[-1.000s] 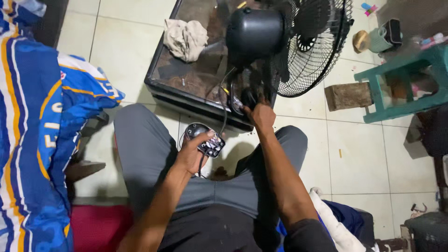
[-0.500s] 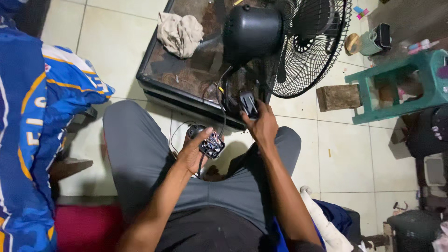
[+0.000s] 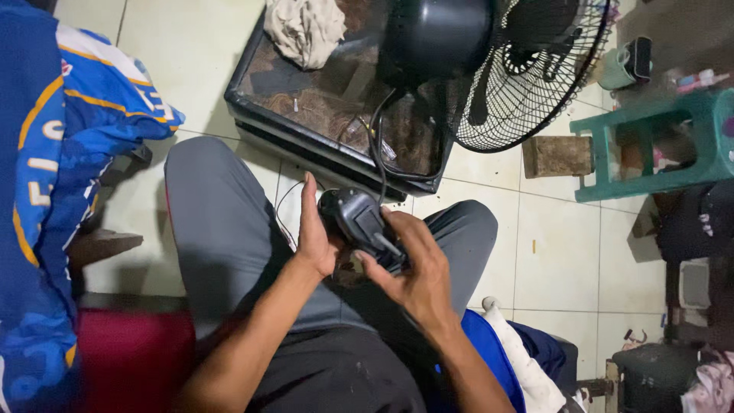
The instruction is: The person sits on the floor and uses a screwdriver to adjust wires and components inside a small black electronic device. They repeatedly tighten and loosen screws, reposition wires, and then close the device's casing.
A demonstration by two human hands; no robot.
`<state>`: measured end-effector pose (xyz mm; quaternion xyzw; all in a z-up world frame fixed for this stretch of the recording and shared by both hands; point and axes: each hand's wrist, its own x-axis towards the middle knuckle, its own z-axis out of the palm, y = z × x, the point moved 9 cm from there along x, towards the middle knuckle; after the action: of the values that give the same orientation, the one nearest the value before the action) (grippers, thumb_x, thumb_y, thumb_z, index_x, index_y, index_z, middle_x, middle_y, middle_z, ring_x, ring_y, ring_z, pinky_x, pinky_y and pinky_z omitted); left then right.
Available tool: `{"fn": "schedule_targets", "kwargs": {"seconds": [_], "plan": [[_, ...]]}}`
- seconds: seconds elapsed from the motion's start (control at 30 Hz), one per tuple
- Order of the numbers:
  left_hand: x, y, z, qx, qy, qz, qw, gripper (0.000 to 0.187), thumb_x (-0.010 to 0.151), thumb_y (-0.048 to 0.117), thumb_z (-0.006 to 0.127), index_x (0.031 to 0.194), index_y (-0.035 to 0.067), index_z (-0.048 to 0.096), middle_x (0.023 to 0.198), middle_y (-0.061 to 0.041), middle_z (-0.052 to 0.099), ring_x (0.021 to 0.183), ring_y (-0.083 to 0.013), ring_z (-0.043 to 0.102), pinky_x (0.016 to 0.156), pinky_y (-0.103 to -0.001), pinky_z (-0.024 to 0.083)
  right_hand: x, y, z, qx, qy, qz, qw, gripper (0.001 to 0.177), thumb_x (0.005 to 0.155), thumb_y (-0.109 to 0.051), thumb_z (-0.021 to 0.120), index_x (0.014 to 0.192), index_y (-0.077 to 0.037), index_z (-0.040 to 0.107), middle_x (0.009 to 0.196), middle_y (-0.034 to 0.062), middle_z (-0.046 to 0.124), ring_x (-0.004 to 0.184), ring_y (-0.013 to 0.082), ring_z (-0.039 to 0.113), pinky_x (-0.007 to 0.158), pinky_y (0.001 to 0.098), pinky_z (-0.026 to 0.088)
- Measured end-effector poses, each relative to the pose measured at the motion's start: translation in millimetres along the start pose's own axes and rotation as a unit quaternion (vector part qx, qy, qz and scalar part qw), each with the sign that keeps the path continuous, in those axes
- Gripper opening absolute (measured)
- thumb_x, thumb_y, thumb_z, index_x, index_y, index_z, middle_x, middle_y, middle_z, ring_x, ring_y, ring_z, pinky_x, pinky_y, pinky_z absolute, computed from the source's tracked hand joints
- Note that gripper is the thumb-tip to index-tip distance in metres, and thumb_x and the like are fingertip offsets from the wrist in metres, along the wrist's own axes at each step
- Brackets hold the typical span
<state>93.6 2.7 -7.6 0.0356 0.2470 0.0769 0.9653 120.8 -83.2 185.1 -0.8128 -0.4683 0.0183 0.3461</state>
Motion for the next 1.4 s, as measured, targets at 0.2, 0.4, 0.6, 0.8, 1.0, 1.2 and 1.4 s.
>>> {"fn": "schedule_targets", "kwargs": {"seconds": [0.2, 0.4, 0.6, 0.8, 1.0, 1.2, 1.4], "plan": [[5.9, 0.4, -13.1, 0.033, 0.002, 0.042, 0.999, 0.071, 0.093, 0.078, 0.045, 0.104, 0.011, 0.068, 0.097, -0.006, 0.073, 0.088, -0.0222, 0.071, 0.083, -0.039, 0.058, -1.4, 2.8, 14.8, -0.027, -0.015, 0.034, 0.999, 0.062, 0.078, -0.026, 0.089, 0.129, -0.001, 0.065, 0.129, 0.0159, 0.067, 0.111, 0.0334, 0.072, 0.087, 0.0374, 0.06], [5.8, -0.8, -14.2, 0.042, -0.002, 0.064, 0.997, 0.064, 0.096, 0.069, 0.044, 0.104, 0.011, 0.067, 0.097, -0.005, 0.072, 0.088, -0.0214, 0.07, 0.084, -0.038, 0.057, -2.7, 2.6, 15.5, -0.037, -0.043, 0.044, 0.997, 0.063, 0.08, -0.027, 0.087, 0.134, -0.003, 0.064, 0.129, 0.0155, 0.066, 0.109, 0.0332, 0.072, 0.087, 0.0382, 0.06], [1.8, -2.6, -12.7, 0.066, 0.002, 0.055, 0.996, 0.064, 0.097, 0.068, 0.044, 0.103, 0.009, 0.066, 0.095, -0.006, 0.071, 0.085, -0.0205, 0.07, 0.08, -0.038, 0.058, -4.6, 4.4, 16.0, -0.031, -0.061, 0.048, 0.997, 0.065, 0.079, -0.027, 0.086, 0.135, -0.004, 0.064, 0.13, 0.0161, 0.066, 0.107, 0.0328, 0.073, 0.085, 0.0377, 0.06], [-4.7, 1.0, -9.0, 0.088, -0.005, 0.076, 0.993, 0.059, 0.099, 0.066, 0.046, 0.104, 0.01, 0.064, 0.092, -0.004, 0.068, 0.081, -0.0181, 0.069, 0.074, -0.035, 0.058, -8.9, 2.5, 14.5, -0.002, -0.026, 0.015, 1.0, 0.064, 0.08, -0.024, 0.088, 0.133, 0.0, 0.064, 0.131, 0.0188, 0.066, 0.113, 0.0336, 0.072, 0.091, 0.0376, 0.06], [-0.9, -1.4, -13.2, 0.071, 0.007, 0.083, 0.994, 0.055, 0.1, 0.064, 0.05, 0.104, 0.011, 0.064, 0.093, -0.003, 0.067, 0.083, -0.0167, 0.067, 0.077, -0.034, 0.058, -10.7, 3.0, 12.7, 0.006, -0.026, 0.019, 0.999, 0.061, 0.081, -0.023, 0.088, 0.131, 0.002, 0.064, 0.131, 0.0183, 0.066, 0.116, 0.0316, 0.072, 0.094, 0.0371, 0.059], [0.1, -9.7, -14.6, 0.073, 0.009, 0.044, 0.996, 0.064, 0.098, 0.068, 0.046, 0.099, 0.008, 0.067, 0.087, -0.005, 0.069, 0.076, -0.0183, 0.066, 0.071, -0.034, 0.056, -11.0, 3.4, 14.8, 0.009, -0.038, 0.042, 0.998, 0.063, 0.079, -0.023, 0.088, 0.132, 0.002, 0.064, 0.13, 0.0192, 0.066, 0.114, 0.0314, 0.071, 0.092, 0.0365, 0.059], [-11.2, 0.0, 5.1, 0.015, -0.044, 0.073, 0.996, 0.067, 0.099, 0.071, 0.043, 0.112, 0.009, 0.062, 0.102, -0.007, 0.068, 0.094, -0.0226, 0.068, 0.087, -0.041, 0.056, -7.3, 12.5, 14.8, 0.041, -0.051, 0.048, 0.997, 0.06, 0.079, -0.021, 0.088, 0.13, 0.003, 0.066, 0.129, 0.0172, 0.069, 0.116, 0.0295, 0.072, 0.096, 0.0352, 0.058]]}}
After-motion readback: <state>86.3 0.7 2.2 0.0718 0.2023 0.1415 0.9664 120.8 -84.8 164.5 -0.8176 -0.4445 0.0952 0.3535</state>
